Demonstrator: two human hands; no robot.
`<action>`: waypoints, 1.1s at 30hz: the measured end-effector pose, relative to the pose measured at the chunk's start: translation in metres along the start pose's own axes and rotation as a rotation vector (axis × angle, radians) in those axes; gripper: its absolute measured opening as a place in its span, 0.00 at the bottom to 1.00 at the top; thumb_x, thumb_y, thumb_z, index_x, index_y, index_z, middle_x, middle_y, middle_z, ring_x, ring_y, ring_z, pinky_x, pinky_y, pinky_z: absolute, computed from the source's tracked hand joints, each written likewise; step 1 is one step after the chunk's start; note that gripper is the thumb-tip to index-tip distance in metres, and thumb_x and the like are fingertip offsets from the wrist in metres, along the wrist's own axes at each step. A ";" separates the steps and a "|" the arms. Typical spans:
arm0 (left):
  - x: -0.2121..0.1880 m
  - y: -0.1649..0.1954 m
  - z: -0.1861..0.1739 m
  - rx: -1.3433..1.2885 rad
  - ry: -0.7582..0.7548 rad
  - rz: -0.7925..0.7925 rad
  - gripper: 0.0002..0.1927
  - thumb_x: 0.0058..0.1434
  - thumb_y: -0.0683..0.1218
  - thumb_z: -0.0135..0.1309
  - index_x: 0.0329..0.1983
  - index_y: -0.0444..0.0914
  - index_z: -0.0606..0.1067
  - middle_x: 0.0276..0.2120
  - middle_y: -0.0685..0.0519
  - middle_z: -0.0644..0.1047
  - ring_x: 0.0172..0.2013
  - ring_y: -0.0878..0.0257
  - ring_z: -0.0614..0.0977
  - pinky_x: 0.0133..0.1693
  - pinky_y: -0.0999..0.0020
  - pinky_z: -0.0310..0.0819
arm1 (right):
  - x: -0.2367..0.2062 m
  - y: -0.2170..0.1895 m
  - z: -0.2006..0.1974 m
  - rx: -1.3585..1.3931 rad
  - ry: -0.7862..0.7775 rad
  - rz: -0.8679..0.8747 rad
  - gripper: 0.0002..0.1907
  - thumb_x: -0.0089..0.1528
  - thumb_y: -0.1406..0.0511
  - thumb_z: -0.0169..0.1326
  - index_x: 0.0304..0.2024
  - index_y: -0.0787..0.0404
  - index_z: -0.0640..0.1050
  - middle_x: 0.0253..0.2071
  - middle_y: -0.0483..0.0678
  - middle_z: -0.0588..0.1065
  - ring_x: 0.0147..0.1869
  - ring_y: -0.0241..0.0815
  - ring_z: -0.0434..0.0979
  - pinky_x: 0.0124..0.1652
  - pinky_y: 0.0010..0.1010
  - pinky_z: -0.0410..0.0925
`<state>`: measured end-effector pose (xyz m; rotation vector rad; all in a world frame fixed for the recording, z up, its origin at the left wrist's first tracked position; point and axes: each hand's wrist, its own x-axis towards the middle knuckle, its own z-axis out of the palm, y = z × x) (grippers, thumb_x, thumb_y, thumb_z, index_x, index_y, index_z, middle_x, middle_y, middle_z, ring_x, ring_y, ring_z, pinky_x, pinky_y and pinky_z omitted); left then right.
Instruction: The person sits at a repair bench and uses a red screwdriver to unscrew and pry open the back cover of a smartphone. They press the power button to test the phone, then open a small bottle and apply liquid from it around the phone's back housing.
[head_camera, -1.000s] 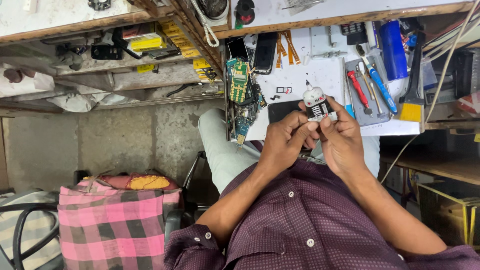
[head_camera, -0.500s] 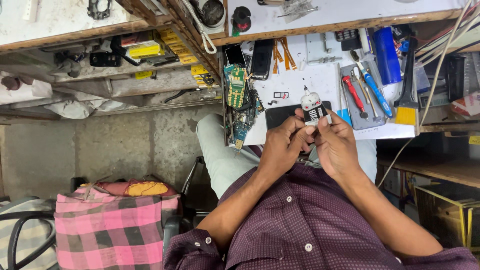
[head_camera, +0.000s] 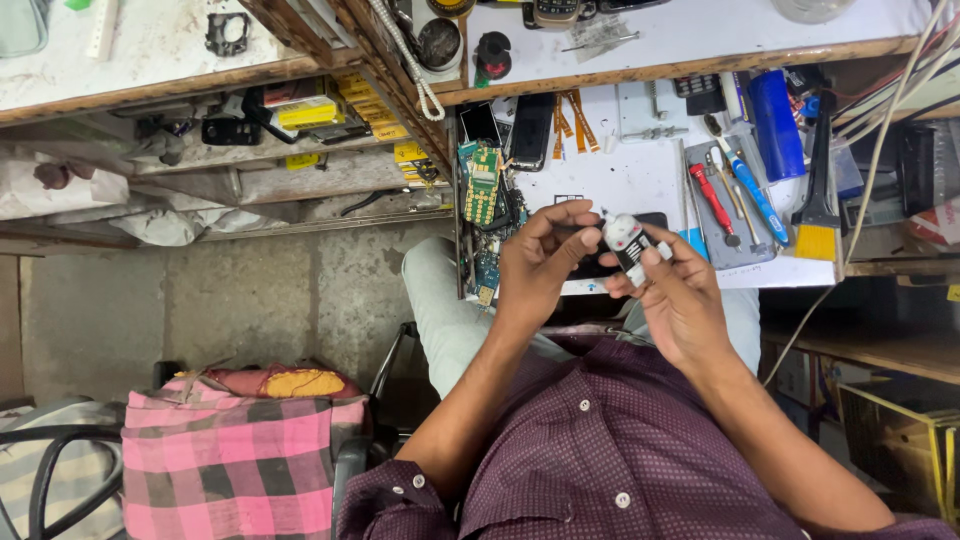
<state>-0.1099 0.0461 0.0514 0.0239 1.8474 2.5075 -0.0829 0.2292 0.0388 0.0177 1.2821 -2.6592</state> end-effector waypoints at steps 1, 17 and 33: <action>0.001 -0.001 -0.001 0.010 0.004 -0.024 0.16 0.65 0.43 0.60 0.55 0.35 0.77 0.42 0.55 0.82 0.38 0.72 0.81 0.39 0.78 0.74 | -0.001 0.001 0.001 -0.012 0.010 0.012 0.19 0.71 0.68 0.50 0.63 0.69 0.70 0.52 0.60 0.78 0.50 0.49 0.82 0.45 0.39 0.75; 0.000 -0.003 -0.003 -0.077 0.027 -0.044 0.11 0.68 0.43 0.59 0.49 0.32 0.80 0.38 0.50 0.84 0.33 0.68 0.83 0.36 0.77 0.72 | -0.001 0.003 0.004 -0.216 0.010 -0.021 0.20 0.70 0.68 0.51 0.63 0.73 0.70 0.48 0.60 0.79 0.43 0.47 0.83 0.43 0.35 0.77; 0.003 -0.009 -0.004 -0.070 0.068 -0.053 0.13 0.63 0.39 0.61 0.51 0.35 0.78 0.37 0.54 0.83 0.33 0.71 0.81 0.34 0.78 0.71 | -0.003 0.000 0.003 -0.304 0.063 -0.007 0.22 0.69 0.68 0.52 0.64 0.73 0.70 0.48 0.57 0.80 0.45 0.45 0.84 0.46 0.34 0.77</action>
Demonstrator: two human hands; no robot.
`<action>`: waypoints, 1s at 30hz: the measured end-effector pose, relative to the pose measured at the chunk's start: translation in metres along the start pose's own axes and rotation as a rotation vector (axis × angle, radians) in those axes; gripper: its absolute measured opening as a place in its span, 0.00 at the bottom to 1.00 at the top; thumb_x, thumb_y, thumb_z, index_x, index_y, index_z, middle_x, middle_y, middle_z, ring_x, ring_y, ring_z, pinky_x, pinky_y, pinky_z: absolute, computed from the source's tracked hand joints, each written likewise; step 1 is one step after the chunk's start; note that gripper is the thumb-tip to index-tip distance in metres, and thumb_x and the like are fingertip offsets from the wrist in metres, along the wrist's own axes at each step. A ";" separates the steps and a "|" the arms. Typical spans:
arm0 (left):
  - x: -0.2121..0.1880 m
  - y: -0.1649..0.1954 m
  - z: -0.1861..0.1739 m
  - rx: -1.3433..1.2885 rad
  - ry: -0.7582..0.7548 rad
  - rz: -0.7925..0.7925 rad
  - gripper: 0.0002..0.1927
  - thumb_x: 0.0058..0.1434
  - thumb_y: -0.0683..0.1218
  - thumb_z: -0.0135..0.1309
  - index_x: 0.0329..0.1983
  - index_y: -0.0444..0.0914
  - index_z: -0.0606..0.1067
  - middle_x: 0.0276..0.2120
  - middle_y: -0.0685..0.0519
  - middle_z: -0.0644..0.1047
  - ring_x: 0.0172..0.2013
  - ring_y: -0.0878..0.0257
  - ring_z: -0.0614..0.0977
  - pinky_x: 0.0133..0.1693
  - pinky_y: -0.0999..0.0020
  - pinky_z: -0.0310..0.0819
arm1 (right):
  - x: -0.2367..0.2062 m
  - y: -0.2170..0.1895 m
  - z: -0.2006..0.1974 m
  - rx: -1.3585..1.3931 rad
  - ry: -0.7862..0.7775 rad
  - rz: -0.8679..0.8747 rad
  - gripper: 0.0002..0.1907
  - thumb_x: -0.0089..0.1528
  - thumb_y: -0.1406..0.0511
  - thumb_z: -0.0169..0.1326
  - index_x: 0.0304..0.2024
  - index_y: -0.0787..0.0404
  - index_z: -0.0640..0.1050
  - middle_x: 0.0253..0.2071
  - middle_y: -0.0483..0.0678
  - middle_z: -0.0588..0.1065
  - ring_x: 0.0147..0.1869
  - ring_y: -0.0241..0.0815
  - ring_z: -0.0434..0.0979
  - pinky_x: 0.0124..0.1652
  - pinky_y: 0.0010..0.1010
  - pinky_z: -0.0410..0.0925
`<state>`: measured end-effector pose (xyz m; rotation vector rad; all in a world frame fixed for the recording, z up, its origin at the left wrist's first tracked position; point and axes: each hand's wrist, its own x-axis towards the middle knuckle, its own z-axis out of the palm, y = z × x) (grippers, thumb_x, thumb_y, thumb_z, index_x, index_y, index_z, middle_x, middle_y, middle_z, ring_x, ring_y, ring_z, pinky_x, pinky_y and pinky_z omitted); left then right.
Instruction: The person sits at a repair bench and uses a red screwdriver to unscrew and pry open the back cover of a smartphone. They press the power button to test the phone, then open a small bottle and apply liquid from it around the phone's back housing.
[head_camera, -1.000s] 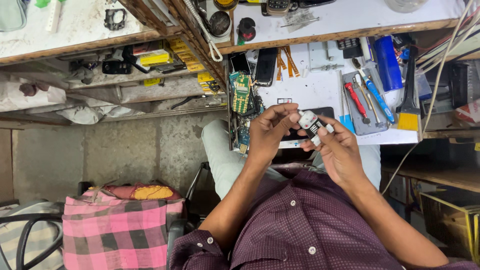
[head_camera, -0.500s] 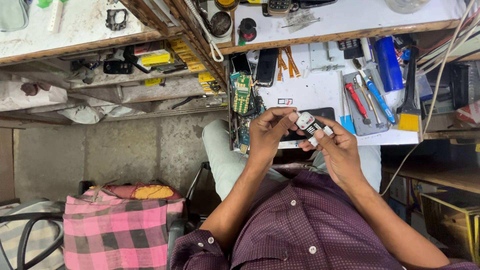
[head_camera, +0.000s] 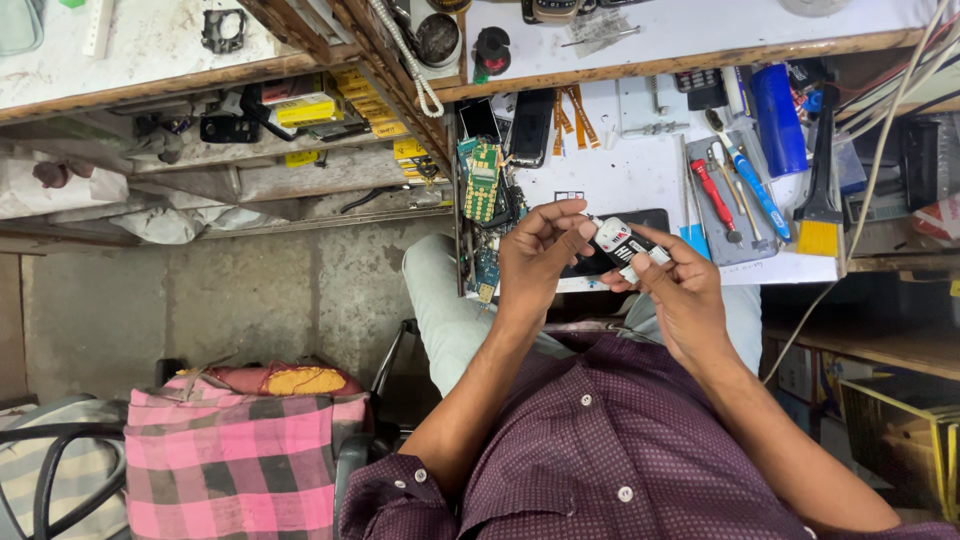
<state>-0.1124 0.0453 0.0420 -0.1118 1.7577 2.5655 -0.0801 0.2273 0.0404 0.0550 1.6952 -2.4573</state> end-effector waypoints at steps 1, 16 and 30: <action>0.000 -0.001 0.000 0.004 -0.001 -0.005 0.12 0.64 0.39 0.61 0.51 0.34 0.79 0.37 0.54 0.83 0.33 0.71 0.81 0.34 0.78 0.71 | 0.000 0.000 0.000 -0.001 -0.002 0.001 0.22 0.69 0.68 0.52 0.64 0.72 0.70 0.48 0.57 0.80 0.45 0.45 0.84 0.46 0.34 0.77; 0.005 -0.023 -0.004 -0.039 -0.043 -0.064 0.09 0.63 0.39 0.62 0.46 0.33 0.79 0.36 0.54 0.83 0.32 0.69 0.82 0.33 0.77 0.70 | -0.002 0.002 -0.014 -0.083 0.013 0.019 0.22 0.69 0.71 0.51 0.64 0.73 0.71 0.49 0.58 0.79 0.45 0.45 0.83 0.46 0.31 0.75; 0.003 -0.036 -0.003 -0.047 -0.031 -0.096 0.10 0.64 0.38 0.62 0.48 0.30 0.80 0.36 0.50 0.83 0.31 0.68 0.82 0.33 0.76 0.71 | -0.004 0.003 -0.019 -0.214 0.030 -0.013 0.21 0.68 0.71 0.52 0.64 0.72 0.72 0.49 0.56 0.80 0.45 0.44 0.84 0.47 0.29 0.76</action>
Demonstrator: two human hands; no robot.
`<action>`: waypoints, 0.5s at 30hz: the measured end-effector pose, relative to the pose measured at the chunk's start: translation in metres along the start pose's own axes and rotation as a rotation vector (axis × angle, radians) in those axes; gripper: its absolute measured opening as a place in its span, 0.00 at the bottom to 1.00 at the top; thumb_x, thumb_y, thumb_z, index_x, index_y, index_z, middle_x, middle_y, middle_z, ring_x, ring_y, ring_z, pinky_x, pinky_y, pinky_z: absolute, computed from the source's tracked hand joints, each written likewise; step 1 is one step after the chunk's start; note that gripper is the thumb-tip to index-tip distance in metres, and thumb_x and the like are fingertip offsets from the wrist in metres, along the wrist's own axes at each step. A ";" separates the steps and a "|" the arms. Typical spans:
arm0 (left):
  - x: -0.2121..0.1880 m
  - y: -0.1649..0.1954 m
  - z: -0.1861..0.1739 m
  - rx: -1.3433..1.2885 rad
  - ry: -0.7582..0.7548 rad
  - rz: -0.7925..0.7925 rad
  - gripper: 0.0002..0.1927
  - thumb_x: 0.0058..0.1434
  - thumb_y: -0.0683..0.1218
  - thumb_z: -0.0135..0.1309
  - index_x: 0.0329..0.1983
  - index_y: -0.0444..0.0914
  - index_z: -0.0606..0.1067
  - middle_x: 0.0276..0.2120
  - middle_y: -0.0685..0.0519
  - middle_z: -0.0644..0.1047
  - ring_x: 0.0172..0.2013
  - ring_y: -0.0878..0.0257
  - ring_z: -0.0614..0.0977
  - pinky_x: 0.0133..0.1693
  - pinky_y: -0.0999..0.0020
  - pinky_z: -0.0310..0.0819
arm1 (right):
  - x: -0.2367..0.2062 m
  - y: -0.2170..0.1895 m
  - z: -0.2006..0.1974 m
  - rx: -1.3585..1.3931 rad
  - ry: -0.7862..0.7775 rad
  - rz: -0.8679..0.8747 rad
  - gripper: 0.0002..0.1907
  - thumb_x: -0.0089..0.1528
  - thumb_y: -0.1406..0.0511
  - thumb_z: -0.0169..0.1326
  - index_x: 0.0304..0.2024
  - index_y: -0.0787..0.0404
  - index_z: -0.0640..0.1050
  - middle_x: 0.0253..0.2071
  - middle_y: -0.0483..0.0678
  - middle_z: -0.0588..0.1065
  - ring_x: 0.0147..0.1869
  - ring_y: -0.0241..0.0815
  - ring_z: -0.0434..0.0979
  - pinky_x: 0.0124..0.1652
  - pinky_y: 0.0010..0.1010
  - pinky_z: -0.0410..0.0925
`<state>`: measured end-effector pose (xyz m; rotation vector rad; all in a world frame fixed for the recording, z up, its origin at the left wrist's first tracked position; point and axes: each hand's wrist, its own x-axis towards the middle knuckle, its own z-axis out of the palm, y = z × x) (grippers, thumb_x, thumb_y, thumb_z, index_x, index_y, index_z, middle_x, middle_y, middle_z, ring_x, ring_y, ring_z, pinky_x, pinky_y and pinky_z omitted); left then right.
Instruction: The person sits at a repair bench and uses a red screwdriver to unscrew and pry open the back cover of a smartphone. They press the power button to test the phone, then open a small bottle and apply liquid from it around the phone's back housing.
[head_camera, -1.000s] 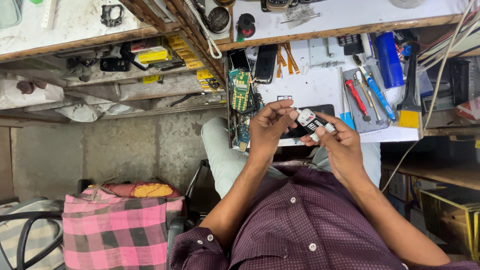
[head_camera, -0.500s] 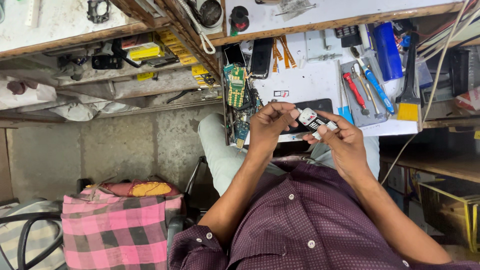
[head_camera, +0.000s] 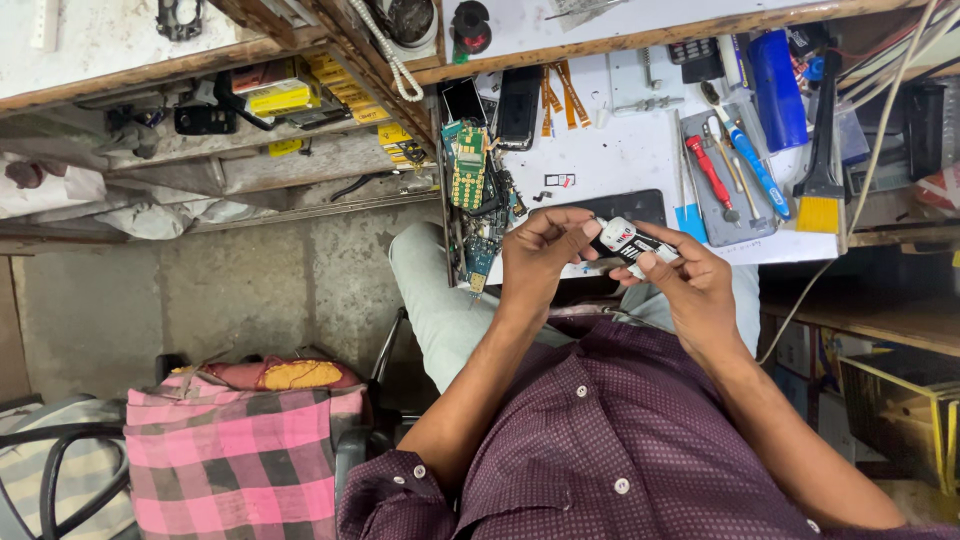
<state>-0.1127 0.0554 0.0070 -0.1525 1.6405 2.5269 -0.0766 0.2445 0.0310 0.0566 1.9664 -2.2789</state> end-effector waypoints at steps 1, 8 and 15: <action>0.000 -0.001 0.000 -0.018 -0.006 0.004 0.10 0.63 0.38 0.62 0.47 0.31 0.79 0.36 0.51 0.83 0.30 0.68 0.82 0.33 0.76 0.71 | 0.000 0.000 -0.001 0.005 -0.001 -0.005 0.21 0.68 0.71 0.52 0.64 0.72 0.72 0.49 0.57 0.80 0.45 0.44 0.84 0.48 0.29 0.75; -0.002 0.003 0.009 -0.065 -0.035 0.000 0.09 0.64 0.36 0.62 0.47 0.32 0.78 0.36 0.52 0.82 0.32 0.68 0.82 0.35 0.76 0.73 | -0.006 0.006 -0.008 -0.034 0.013 -0.019 0.21 0.69 0.71 0.52 0.64 0.72 0.72 0.48 0.58 0.81 0.46 0.43 0.84 0.49 0.29 0.75; 0.020 0.045 -0.009 0.455 0.011 0.142 0.04 0.67 0.38 0.57 0.44 0.33 0.79 0.33 0.53 0.83 0.33 0.70 0.83 0.33 0.74 0.76 | -0.009 0.005 -0.068 0.336 0.283 -0.181 0.16 0.75 0.72 0.51 0.65 0.70 0.71 0.55 0.59 0.77 0.52 0.48 0.82 0.51 0.43 0.78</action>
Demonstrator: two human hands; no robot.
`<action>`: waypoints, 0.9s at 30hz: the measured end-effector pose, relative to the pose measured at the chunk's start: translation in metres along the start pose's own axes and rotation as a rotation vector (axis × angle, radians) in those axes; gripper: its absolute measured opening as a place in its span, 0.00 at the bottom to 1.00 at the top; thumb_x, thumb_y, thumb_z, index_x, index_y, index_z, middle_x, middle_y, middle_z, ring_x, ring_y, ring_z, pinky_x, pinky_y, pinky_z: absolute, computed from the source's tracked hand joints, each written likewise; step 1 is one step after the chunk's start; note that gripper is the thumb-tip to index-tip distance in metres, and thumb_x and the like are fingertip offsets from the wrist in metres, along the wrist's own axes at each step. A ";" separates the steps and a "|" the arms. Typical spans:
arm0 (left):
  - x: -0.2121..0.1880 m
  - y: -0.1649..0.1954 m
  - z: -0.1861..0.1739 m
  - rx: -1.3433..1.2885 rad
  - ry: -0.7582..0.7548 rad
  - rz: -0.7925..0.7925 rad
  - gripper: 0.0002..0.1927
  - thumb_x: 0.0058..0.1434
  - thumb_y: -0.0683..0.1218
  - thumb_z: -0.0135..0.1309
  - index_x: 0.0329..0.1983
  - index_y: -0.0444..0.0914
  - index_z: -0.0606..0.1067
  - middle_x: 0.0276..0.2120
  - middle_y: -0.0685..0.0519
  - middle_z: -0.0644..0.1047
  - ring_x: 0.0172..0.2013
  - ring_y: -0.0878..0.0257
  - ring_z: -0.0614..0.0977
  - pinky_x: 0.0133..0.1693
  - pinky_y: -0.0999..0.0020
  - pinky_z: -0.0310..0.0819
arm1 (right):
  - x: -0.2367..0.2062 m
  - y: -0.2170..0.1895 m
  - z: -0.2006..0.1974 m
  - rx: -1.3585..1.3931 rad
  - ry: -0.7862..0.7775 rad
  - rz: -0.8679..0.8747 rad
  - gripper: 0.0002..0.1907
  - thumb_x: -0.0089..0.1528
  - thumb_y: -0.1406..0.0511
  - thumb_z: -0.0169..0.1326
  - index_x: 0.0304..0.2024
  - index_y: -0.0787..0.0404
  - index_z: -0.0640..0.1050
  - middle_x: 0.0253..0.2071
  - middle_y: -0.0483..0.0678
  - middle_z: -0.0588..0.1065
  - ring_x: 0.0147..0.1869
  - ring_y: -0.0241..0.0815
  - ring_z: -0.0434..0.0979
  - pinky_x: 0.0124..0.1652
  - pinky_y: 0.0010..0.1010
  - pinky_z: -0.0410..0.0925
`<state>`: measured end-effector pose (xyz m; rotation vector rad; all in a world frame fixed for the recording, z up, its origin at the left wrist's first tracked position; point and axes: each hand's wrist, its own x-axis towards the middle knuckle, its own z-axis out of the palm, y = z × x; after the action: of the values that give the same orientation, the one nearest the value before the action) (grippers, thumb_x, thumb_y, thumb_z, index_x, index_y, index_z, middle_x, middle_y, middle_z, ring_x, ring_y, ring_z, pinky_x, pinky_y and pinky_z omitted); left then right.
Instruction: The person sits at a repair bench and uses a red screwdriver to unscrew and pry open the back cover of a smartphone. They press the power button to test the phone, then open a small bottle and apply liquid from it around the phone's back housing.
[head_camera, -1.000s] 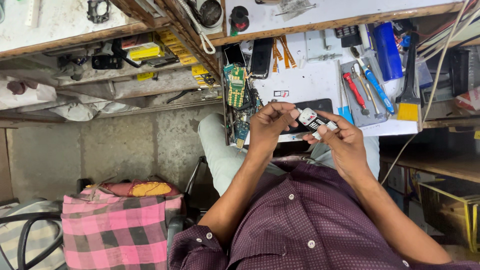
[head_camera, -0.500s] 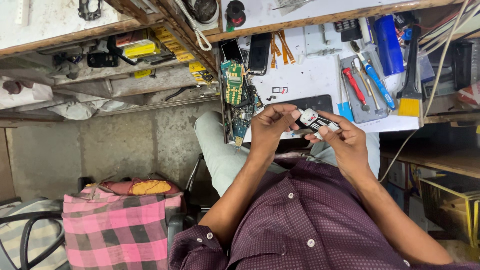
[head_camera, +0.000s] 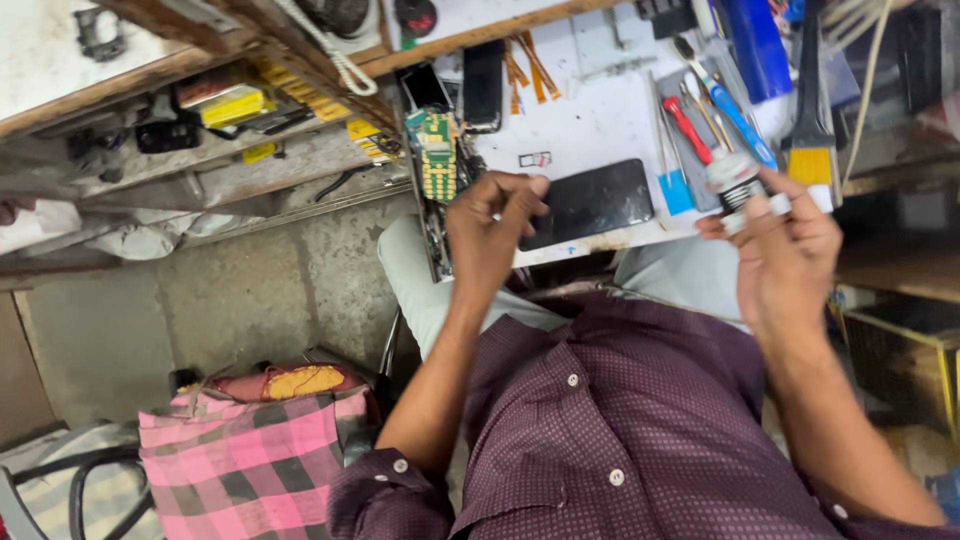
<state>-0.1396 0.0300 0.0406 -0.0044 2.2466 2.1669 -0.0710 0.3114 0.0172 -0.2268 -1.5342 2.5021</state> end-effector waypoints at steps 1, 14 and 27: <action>0.005 0.003 -0.003 0.104 -0.007 0.075 0.04 0.68 0.39 0.57 0.44 0.33 0.78 0.33 0.53 0.83 0.33 0.70 0.83 0.35 0.75 0.77 | 0.000 -0.004 -0.010 0.034 0.003 -0.022 0.16 0.75 0.72 0.51 0.65 0.70 0.70 0.55 0.60 0.77 0.53 0.50 0.83 0.50 0.43 0.77; 0.027 -0.018 0.045 0.813 -0.307 0.474 0.09 0.62 0.47 0.64 0.32 0.38 0.78 0.25 0.50 0.80 0.30 0.52 0.82 0.44 0.58 0.75 | -0.023 0.019 -0.048 0.179 0.131 0.222 0.19 0.73 0.68 0.50 0.67 0.66 0.70 0.57 0.62 0.76 0.52 0.50 0.82 0.55 0.43 0.74; 0.035 -0.016 0.077 1.096 -0.507 0.227 0.41 0.36 0.54 0.76 0.52 0.41 0.70 0.47 0.48 0.70 0.52 0.48 0.72 0.54 0.49 0.65 | -0.015 0.026 -0.053 0.217 0.103 0.273 0.20 0.73 0.66 0.49 0.66 0.67 0.69 0.56 0.60 0.77 0.56 0.52 0.81 0.53 0.42 0.74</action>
<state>-0.1738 0.1072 0.0209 0.7239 2.7766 0.5845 -0.0461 0.3419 -0.0294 -0.5545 -1.2534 2.7886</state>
